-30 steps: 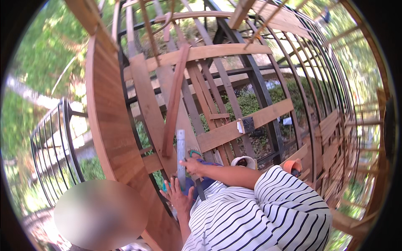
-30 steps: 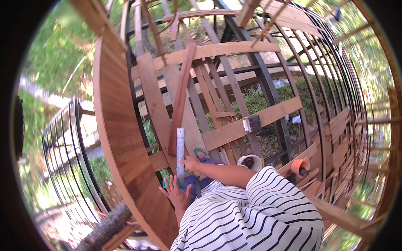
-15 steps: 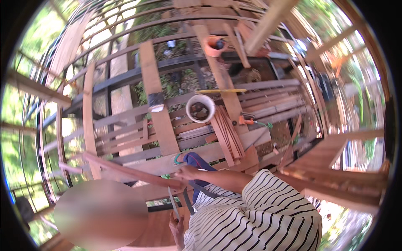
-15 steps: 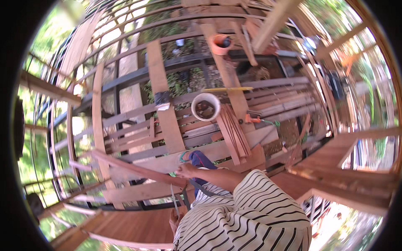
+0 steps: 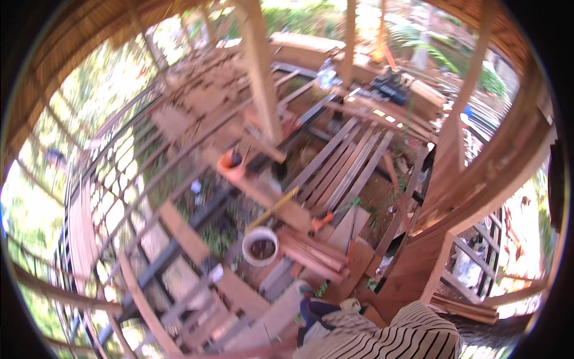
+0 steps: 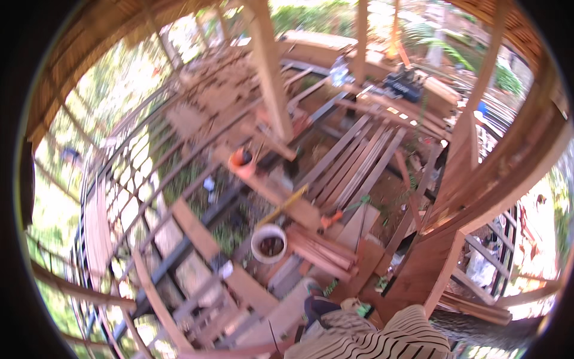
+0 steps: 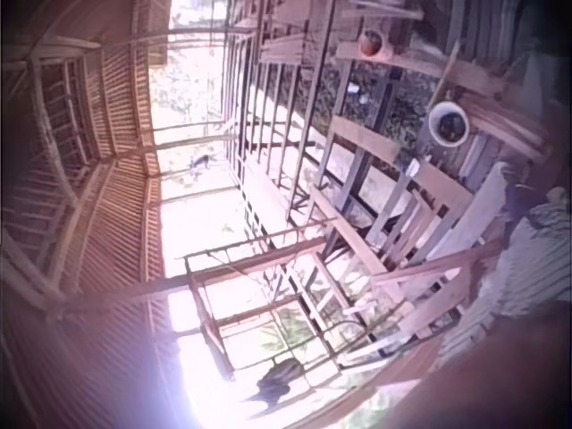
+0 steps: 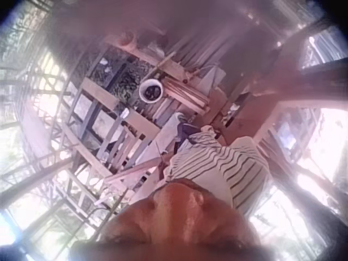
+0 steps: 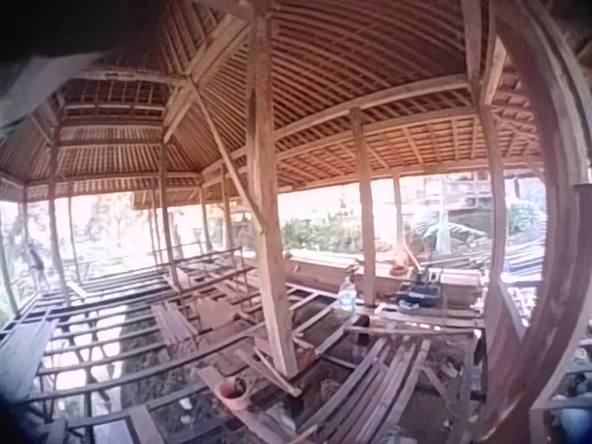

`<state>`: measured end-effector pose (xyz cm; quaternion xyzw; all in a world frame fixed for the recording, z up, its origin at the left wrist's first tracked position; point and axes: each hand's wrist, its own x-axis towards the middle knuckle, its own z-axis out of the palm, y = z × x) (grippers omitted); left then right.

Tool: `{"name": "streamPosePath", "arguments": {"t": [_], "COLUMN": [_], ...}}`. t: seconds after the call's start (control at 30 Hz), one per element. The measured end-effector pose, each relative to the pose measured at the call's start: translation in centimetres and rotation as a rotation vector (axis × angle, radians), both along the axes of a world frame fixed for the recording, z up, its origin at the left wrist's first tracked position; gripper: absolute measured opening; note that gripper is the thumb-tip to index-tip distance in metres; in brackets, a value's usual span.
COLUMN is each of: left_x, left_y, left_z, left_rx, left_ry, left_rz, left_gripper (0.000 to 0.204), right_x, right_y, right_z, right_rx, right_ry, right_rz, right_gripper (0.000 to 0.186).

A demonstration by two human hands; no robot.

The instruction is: The person is installing wooden planks on a curved wall structure. They pick up planks, position them against the wall, and use a pencil to mark measurements on the wood. The person is seen walking around the construction site and handling multiple planks.

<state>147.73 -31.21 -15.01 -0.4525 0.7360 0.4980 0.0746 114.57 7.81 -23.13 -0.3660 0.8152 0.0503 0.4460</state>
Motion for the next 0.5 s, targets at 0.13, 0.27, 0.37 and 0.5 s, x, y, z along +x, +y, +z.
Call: {"name": "streamPosePath", "arguments": {"t": [0.13,0.27,0.37,0.5], "left_x": [-12.7,-20.4,-24.1,-25.5], "left_y": [-4.8,-7.5,-9.4,-12.4], "left_z": [5.2,8.4,9.8,10.9], "left_rx": [-0.100,-0.148,-0.183,-0.220], "left_ry": [0.055,0.085,0.082,0.049], "left_rz": [-0.189,-0.346,-0.420,-0.407], "left_gripper": [0.013,0.013,0.013,0.013], "right_x": [-1.1,-3.6,-6.5,-10.8], "right_y": [-3.1,-8.8,-14.8,-24.9], "right_z": [0.3,0.5,1.4,8.3], "right_rx": [-0.107,-0.275,-0.449,-0.793], "right_ry": [-0.114,-0.177,-0.222,-0.225], "right_rz": [-0.497,-0.668,-0.721,-0.387], "right_gripper": [0.038,0.038,0.039,0.042]}}
